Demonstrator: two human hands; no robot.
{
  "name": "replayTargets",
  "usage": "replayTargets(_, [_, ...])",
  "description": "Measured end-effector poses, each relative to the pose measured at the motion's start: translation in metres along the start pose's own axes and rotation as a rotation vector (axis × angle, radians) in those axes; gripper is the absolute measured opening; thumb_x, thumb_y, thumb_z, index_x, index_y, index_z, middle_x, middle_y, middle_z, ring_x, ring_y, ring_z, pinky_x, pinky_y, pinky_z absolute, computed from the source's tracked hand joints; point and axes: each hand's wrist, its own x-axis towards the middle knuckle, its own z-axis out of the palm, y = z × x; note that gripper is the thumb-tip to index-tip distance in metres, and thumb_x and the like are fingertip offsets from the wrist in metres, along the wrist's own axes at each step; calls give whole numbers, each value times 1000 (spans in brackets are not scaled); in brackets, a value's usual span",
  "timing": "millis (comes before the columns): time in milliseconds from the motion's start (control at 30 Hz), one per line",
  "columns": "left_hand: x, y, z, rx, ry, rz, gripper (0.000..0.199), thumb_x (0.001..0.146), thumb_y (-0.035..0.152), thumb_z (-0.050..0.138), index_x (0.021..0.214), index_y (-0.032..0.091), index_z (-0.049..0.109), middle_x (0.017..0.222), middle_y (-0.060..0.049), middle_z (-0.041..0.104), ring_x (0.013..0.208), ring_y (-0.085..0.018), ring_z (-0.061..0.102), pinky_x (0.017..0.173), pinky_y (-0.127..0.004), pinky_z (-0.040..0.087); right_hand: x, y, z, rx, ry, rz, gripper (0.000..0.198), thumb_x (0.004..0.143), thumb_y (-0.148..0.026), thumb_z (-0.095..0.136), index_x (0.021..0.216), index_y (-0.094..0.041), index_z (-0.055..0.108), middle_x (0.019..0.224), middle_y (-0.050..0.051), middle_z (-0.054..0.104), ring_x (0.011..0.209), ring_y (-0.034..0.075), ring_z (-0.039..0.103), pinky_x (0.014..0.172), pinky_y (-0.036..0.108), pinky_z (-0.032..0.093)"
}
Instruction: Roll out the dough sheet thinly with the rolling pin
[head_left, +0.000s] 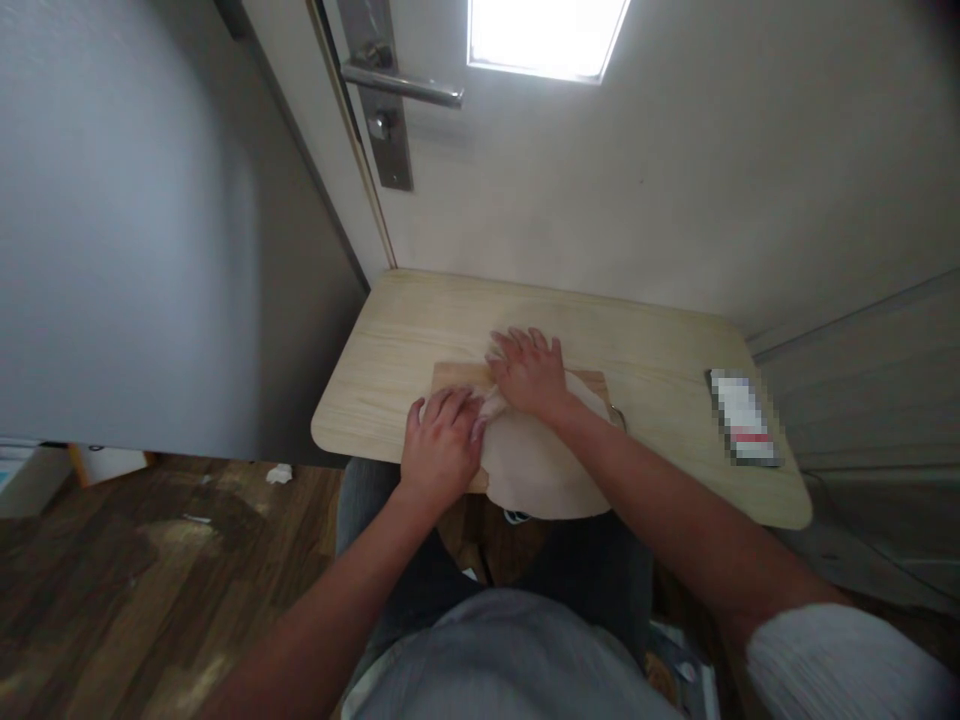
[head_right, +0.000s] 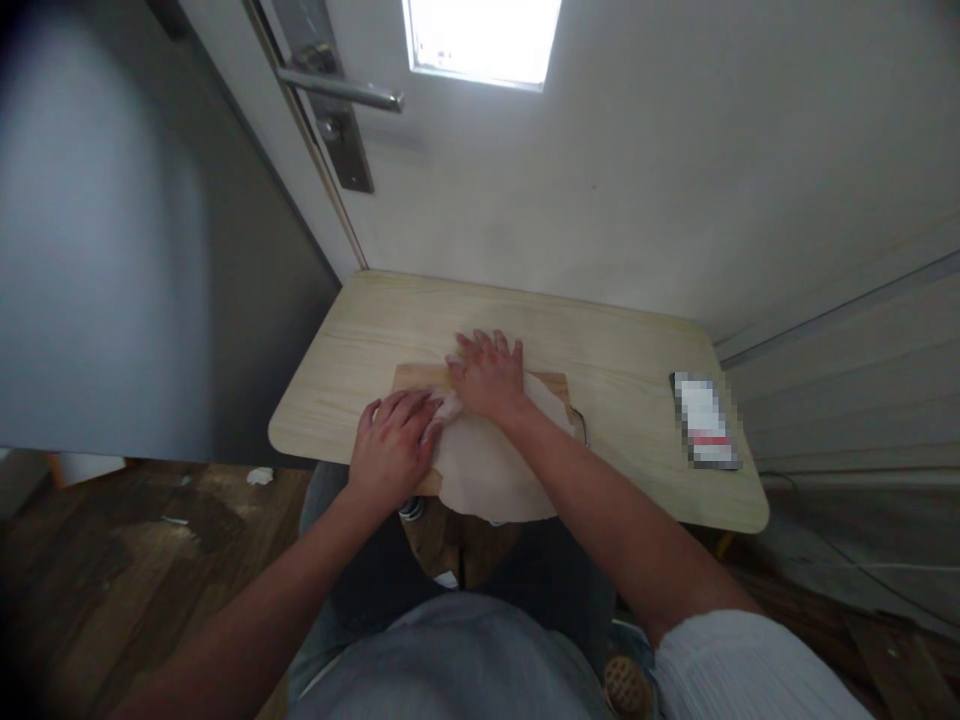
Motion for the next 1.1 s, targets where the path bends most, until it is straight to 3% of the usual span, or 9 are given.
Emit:
replayTargets(333, [14, -20, 0, 20, -30, -22, 40, 101, 33, 40, 137, 30, 56, 145, -7, 56, 134, -28, 47, 113, -55, 32, 26, -10, 7, 18, -9, -16, 57, 101, -54, 29, 147, -25, 46, 151, 10, 47, 136, 34, 39, 110, 59, 26])
replayTargets(633, [-19, 15, 3, 4, -44, 31, 44, 102, 30, 40, 144, 26, 49, 144, -5, 58, 138, -27, 45, 114, -55, 31, -27, 9, -1, -2, 29, 16, 53, 101, -49, 32, 146, -25, 48, 154, 8, 44, 142, 35, 33, 115, 60, 18])
replayTargets(800, [-36, 31, 3, -14, -35, 74, 45, 102, 34, 40, 146, 27, 46, 150, -5, 52, 141, -24, 43, 117, -54, 28, -54, 20, -1, -20, 29, 24, 53, 101, -40, 31, 148, -18, 44, 156, 10, 42, 145, 32, 30, 117, 59, 16])
replayTargets(1100, [-23, 21, 3, 39, -10, 43, 47, 101, 38, 41, 147, 28, 45, 148, -7, 54, 141, -28, 42, 116, -57, 28, -34, 11, -1, -9, 17, 38, 53, 101, -46, 31, 146, -23, 48, 155, 8, 43, 143, 35, 32, 115, 63, 18])
